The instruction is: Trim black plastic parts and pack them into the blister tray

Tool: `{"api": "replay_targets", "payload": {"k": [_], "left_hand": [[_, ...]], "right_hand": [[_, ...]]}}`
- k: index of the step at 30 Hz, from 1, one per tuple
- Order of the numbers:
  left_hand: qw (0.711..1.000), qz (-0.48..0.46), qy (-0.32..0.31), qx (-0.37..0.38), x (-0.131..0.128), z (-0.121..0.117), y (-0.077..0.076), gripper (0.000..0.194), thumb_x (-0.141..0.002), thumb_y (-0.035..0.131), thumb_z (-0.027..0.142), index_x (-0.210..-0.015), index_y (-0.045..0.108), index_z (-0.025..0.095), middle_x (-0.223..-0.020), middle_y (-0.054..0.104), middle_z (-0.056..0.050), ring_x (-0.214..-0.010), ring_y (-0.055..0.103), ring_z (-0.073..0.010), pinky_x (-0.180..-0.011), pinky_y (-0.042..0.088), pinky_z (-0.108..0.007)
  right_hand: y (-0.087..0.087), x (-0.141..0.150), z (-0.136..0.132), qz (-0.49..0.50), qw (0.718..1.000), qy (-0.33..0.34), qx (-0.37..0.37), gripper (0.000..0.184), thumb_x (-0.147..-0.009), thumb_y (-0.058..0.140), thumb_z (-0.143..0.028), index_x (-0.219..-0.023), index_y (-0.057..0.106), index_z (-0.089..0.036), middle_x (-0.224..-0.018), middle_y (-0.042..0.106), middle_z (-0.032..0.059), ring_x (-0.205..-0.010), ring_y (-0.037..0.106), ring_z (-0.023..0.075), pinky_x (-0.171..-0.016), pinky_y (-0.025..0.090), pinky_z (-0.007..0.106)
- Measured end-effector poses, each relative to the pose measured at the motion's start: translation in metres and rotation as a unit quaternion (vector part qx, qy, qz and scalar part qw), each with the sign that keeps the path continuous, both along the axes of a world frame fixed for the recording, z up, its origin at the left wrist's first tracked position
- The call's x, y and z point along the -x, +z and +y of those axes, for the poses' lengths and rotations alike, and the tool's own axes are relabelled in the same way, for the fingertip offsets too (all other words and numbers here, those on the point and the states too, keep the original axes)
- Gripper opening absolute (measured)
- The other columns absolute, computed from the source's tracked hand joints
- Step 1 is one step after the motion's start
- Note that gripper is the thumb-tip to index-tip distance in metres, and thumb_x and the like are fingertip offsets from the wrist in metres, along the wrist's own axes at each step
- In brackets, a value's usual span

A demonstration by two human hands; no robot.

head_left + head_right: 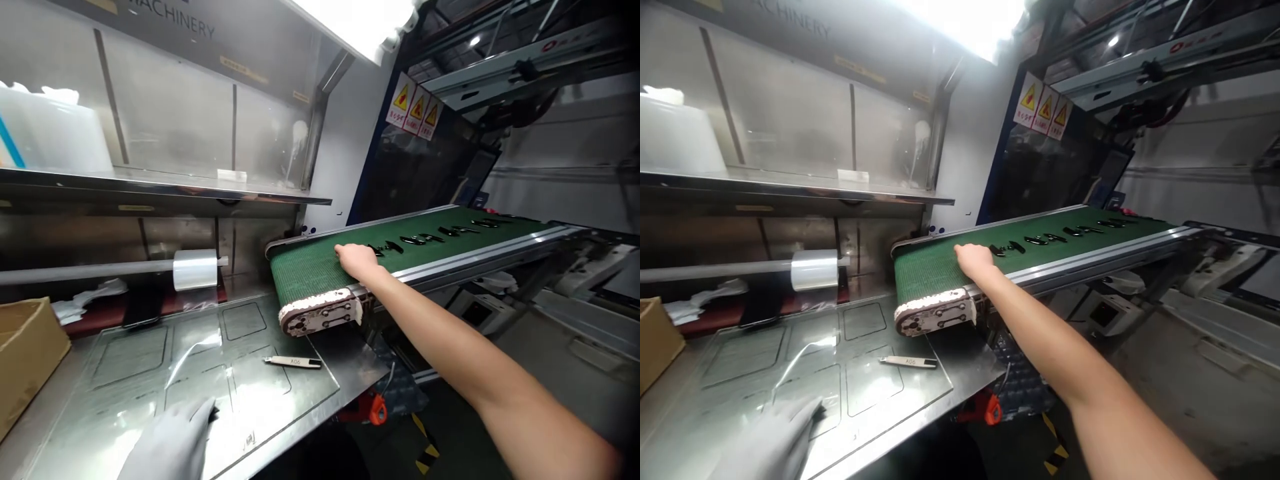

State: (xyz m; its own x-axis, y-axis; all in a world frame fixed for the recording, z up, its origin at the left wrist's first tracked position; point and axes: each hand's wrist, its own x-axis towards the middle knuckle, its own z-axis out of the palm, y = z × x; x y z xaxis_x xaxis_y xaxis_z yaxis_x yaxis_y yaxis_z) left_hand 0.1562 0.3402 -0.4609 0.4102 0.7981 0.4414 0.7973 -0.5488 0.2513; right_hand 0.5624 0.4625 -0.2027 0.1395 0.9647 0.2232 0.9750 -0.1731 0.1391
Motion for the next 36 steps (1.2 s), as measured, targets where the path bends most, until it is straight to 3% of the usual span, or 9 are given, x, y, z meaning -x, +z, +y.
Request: {"api": "replay_targets", "payload": {"k": [3, 6, 8, 10, 13, 16, 18, 23, 36], "left_hand": [[0.996, -0.083, 0.004, 0.008, 0.0, -0.01, 0.016, 0.031, -0.096, 0.054, 0.039, -0.111, 0.079, 0.028, -0.114, 0.077, -0.012, -0.103, 0.072, -0.0369, -0.092, 0.059, -0.054], [0.957, -0.256, 0.043, 0.127, -0.005, -0.043, 0.04, 0.034, -0.096, 0.058, 0.049, -0.118, 0.076, 0.03, -0.124, 0.074, -0.01, -0.114, 0.069, -0.0334, -0.102, 0.056, -0.051], [0.871, -0.396, 0.035, 0.288, -0.016, -0.074, 0.055, 0.041, -0.101, 0.053, 0.053, -0.128, 0.072, 0.03, -0.118, 0.076, -0.008, -0.105, 0.072, -0.029, -0.096, 0.06, -0.046], [0.744, -0.52, -0.041, 0.418, -0.03, -0.103, 0.061, 0.052, -0.106, 0.037, 0.055, -0.132, 0.071, 0.026, -0.103, 0.079, -0.01, -0.087, 0.074, -0.0278, -0.081, 0.064, -0.044], [0.63, -0.618, -0.049, 0.469, -0.048, -0.138, 0.046, 0.057, -0.108, 0.03, 0.052, -0.128, 0.073, 0.021, -0.085, 0.078, -0.01, -0.067, 0.073, -0.0233, -0.059, 0.062, -0.035], [0.498, -0.711, -0.072, 0.491, -0.054, -0.166, 0.022, 0.046, -0.106, 0.046, 0.046, -0.128, 0.071, 0.015, -0.082, 0.078, -0.01, -0.062, 0.074, -0.0189, -0.048, 0.055, -0.022], [0.441, -0.736, -0.085, 0.506, -0.055, -0.179, 0.013, 0.042, -0.103, 0.055, 0.045, -0.128, 0.071, 0.014, -0.084, 0.079, -0.009, -0.065, 0.076, -0.0185, -0.049, 0.056, -0.018], [0.413, -0.753, -0.091, 0.504, -0.061, -0.193, 0.009, 0.041, -0.103, 0.058, 0.043, -0.132, 0.07, 0.017, -0.087, 0.081, -0.008, -0.067, 0.077, -0.0172, -0.054, 0.058, -0.017], [0.434, -0.742, -0.086, 0.504, -0.075, -0.198, 0.011, 0.038, -0.104, 0.056, 0.042, -0.133, 0.069, 0.019, -0.085, 0.08, -0.007, -0.069, 0.077, -0.0167, -0.058, 0.058, -0.019]], "right_hand": [[-0.005, 0.028, -0.041, 0.031, 0.994, 0.101, -0.025, 0.032, -0.11, 0.044, -0.034, -0.13, 0.065, -0.021, -0.108, 0.076, 0.0073, -0.1, 0.072, 0.0212, -0.091, 0.054, 0.037], [-0.043, 0.074, -0.108, 0.138, 0.945, 0.296, 0.02, 0.028, -0.11, 0.043, -0.034, -0.125, 0.064, -0.026, -0.108, 0.076, 0.0001, -0.094, 0.071, 0.0122, -0.086, 0.052, 0.023], [-0.078, 0.105, -0.155, 0.279, 0.841, 0.457, 0.077, 0.019, -0.105, 0.049, -0.025, -0.113, 0.067, -0.023, -0.103, 0.074, 0.0006, -0.091, 0.069, 0.0108, -0.083, 0.051, 0.021], [-0.113, 0.13, -0.195, 0.407, 0.742, 0.517, 0.125, 0.015, -0.099, 0.054, -0.016, -0.106, 0.066, -0.021, -0.095, 0.071, 0.0006, -0.085, 0.066, 0.0105, -0.078, 0.051, 0.02], [-0.16, 0.149, -0.227, 0.525, 0.686, 0.475, 0.167, 0.014, -0.097, 0.057, -0.012, -0.103, 0.064, -0.022, -0.09, 0.068, -0.0008, -0.079, 0.064, 0.0095, -0.074, 0.051, 0.02], [-0.196, 0.152, -0.238, 0.586, 0.651, 0.442, 0.193, 0.014, -0.096, 0.057, -0.011, -0.101, 0.063, -0.023, -0.092, 0.068, -0.0007, -0.083, 0.065, 0.0109, -0.079, 0.053, 0.023], [-0.214, 0.152, -0.244, 0.614, 0.621, 0.443, 0.201, 0.015, -0.095, 0.057, -0.011, -0.101, 0.063, -0.023, -0.093, 0.067, 0.0004, -0.085, 0.065, 0.0129, -0.08, 0.054, 0.026], [-0.236, 0.15, -0.26, 0.671, 0.568, 0.442, 0.177, 0.014, -0.093, 0.057, -0.01, -0.102, 0.062, -0.021, -0.092, 0.065, 0.0023, -0.084, 0.064, 0.0146, -0.077, 0.054, 0.029], [-0.243, 0.143, -0.278, 0.745, 0.54, 0.357, 0.16, 0.017, -0.096, 0.058, -0.015, -0.107, 0.059, -0.026, -0.095, 0.062, -0.0005, -0.082, 0.061, 0.013, -0.075, 0.053, 0.027]]}}
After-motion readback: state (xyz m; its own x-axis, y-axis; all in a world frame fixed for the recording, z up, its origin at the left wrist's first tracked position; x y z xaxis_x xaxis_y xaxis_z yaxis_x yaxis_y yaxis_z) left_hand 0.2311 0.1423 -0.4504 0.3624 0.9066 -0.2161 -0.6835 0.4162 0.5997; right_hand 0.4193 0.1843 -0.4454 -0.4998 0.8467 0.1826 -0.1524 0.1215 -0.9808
